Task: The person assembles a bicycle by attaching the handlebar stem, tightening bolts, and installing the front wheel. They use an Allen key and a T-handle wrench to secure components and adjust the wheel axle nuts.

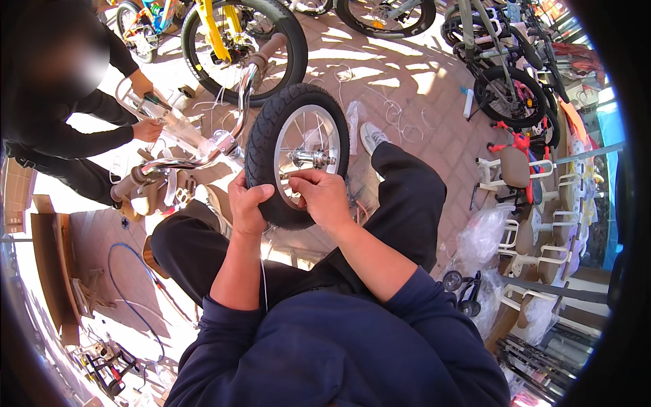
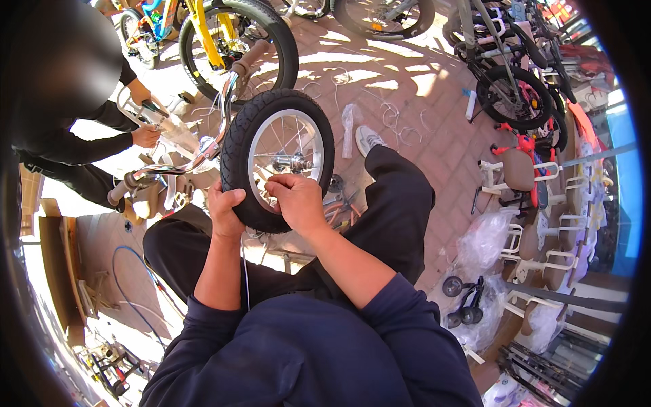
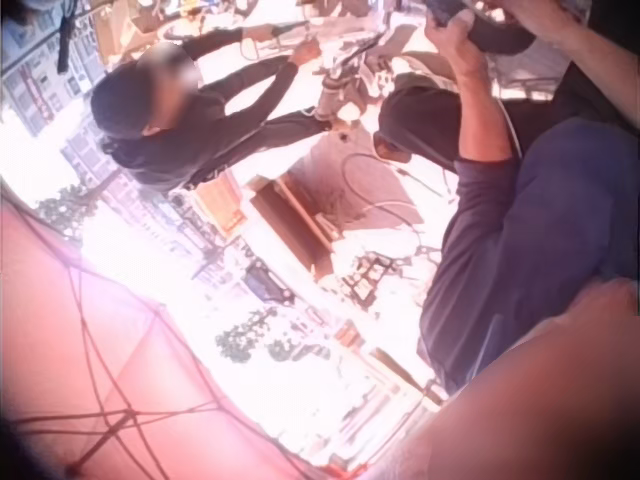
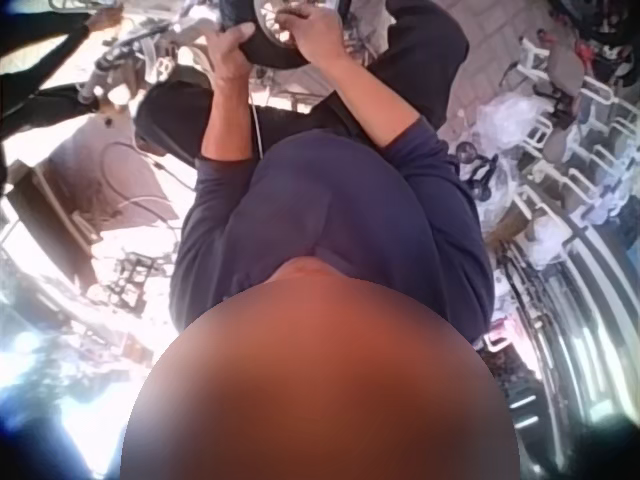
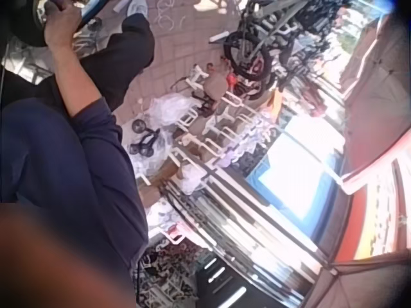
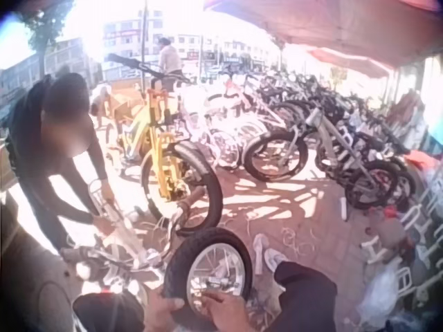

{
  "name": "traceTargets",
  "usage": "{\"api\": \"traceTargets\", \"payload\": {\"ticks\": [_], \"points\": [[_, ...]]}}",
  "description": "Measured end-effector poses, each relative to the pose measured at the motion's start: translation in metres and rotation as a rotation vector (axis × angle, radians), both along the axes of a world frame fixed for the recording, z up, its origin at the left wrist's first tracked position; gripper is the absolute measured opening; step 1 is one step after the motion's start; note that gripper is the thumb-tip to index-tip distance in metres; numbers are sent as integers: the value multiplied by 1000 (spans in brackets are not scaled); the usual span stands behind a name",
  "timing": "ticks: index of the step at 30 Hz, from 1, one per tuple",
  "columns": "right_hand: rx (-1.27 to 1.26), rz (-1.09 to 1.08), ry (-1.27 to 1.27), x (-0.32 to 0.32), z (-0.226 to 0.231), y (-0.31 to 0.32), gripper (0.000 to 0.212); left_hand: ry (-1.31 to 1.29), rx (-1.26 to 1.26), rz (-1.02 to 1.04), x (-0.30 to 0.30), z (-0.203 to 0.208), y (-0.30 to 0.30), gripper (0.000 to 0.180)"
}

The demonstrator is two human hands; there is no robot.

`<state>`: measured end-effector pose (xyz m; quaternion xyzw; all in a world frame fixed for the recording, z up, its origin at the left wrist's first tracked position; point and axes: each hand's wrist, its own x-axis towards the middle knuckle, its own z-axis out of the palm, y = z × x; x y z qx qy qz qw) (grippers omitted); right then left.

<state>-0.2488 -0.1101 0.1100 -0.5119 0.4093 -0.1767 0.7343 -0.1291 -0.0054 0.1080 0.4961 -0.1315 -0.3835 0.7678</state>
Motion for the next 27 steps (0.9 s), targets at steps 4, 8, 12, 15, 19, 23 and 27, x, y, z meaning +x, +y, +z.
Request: {"api": "traceTargets", "payload": {"ticks": [4,8,12,15,19,23,27], "points": [[-2,31,17,3,10,-3,19,-83,-32,8,-3,-3,-2,55],[61,61,56,8,15,-4,23,-134,-7,-15,-7,0,-1,56],[336,66,39,6,23,-9,18,-158,25,-20,-8,-3,-2,55],[468,1,38,6,25,-11,14,-169,12,-85,-11,10,-5,55],[703,-48,-59,1,21,-15,10,-205,3,-117,-7,3,-3,55],[771,22,-175,-10,9,-20,9,-204,-18,-123,-12,11,-6,53],[703,130,-160,-11,2,-26,15,-228,10,-151,-8,6,-1,51]]}}
